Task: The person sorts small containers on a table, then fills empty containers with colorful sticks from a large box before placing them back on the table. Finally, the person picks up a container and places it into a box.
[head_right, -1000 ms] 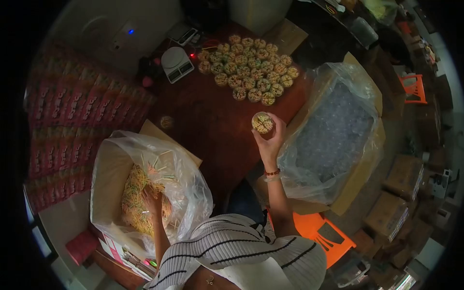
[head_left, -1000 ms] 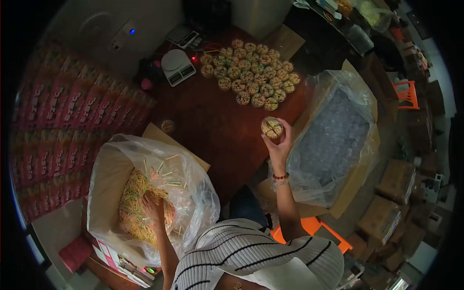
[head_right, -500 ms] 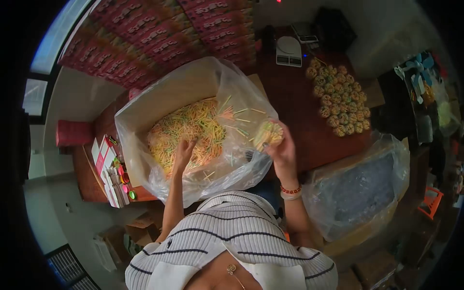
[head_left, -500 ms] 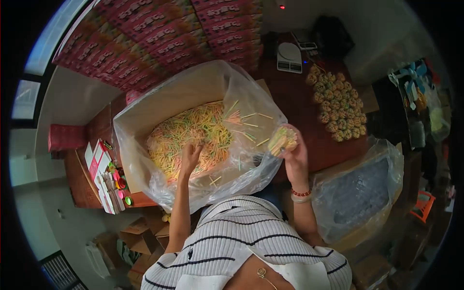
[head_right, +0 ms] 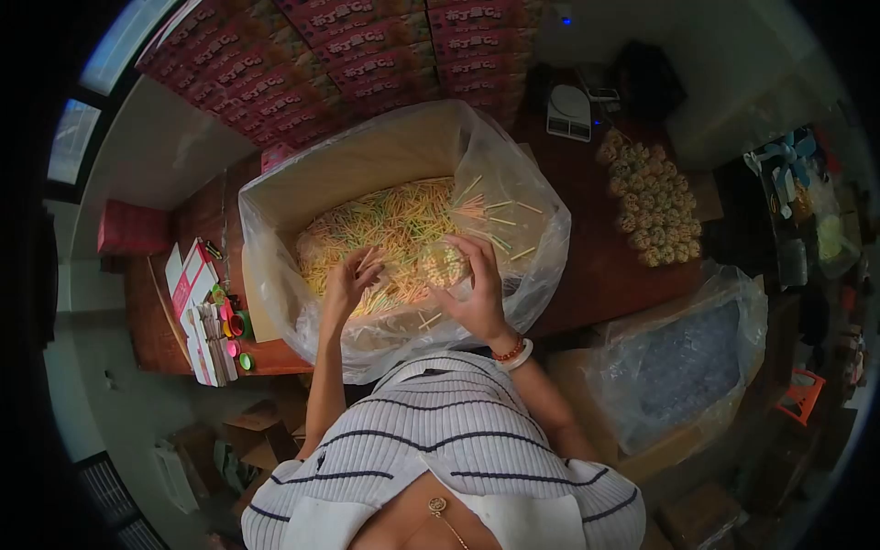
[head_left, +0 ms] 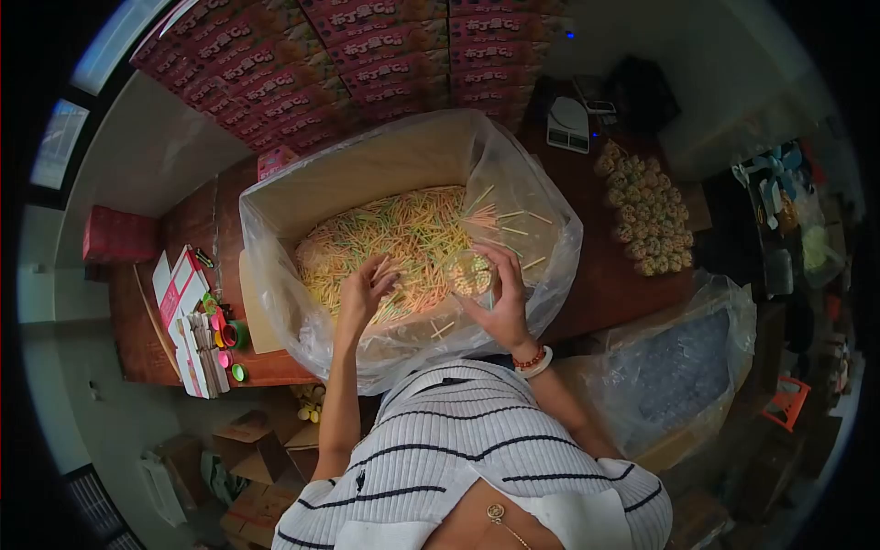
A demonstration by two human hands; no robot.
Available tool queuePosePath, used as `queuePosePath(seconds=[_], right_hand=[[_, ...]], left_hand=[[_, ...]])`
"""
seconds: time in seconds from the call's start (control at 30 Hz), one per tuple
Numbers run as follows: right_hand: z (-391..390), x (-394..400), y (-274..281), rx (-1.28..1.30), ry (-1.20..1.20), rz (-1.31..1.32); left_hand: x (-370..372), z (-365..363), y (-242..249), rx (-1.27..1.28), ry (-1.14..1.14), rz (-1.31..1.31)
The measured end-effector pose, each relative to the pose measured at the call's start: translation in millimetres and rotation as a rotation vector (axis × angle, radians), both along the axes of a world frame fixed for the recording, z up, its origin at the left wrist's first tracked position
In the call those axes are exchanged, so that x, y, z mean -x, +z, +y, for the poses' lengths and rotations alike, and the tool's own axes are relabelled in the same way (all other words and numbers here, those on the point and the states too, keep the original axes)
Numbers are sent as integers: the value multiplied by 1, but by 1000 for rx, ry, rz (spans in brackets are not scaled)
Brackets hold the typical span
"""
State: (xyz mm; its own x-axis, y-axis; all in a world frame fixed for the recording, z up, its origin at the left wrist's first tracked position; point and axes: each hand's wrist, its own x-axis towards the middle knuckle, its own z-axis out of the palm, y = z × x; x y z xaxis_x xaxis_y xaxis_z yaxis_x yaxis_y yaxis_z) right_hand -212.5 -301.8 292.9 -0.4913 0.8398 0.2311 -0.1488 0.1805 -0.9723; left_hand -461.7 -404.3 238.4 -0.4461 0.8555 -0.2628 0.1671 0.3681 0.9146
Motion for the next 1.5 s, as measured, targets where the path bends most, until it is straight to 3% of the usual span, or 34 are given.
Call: queuePosePath(seconds=[0.03, 0.13, 0.2, 0.33, 0.4, 0.43, 0.5, 0.77, 0.93, 1.17, 1.23, 1.37, 1.5], right_hand=[[4, 3, 1, -302, -116, -260], [3, 16, -3, -337, -203, -275], [1, 20, -4, -342, -227, -266], [-5, 25, -12, -277, -262, -250], [-8, 26, -13, -291, -269, -249], [-9, 27, -13, -302, -277, -243], [-13, 30, -10, -276, -262, -239], [-19, 31, -7, -281, -244, -203], [-21, 26, -8, -299, -245, -242], [-21, 23, -15, -273, -263, -207], [-22, 23, -16, -309, -249, -204], [-24, 22, -11, -306, -252, -207], [-24, 23, -15, -161, -211, -147]], left_hand=[[4, 0, -1, -7, 1, -2], [11, -3, 9, 67, 27, 87], [12, -2, 29, -14, -66, 432], [9, 0, 60, -127, -40, 428], [5, 1, 65, -264, 32, 66], [-1, 3, 68, -265, 37, 64], [-17, 10, 78, -406, -3, -322], [-36, 22, 109, -252, -73, -84], [-36, 20, 123, -172, -111, 193], [-41, 25, 120, -210, -113, 217], [-48, 30, 116, -308, -129, 284], [-56, 33, 118, -260, -222, 475], [-62, 36, 112, -317, -277, 509]])
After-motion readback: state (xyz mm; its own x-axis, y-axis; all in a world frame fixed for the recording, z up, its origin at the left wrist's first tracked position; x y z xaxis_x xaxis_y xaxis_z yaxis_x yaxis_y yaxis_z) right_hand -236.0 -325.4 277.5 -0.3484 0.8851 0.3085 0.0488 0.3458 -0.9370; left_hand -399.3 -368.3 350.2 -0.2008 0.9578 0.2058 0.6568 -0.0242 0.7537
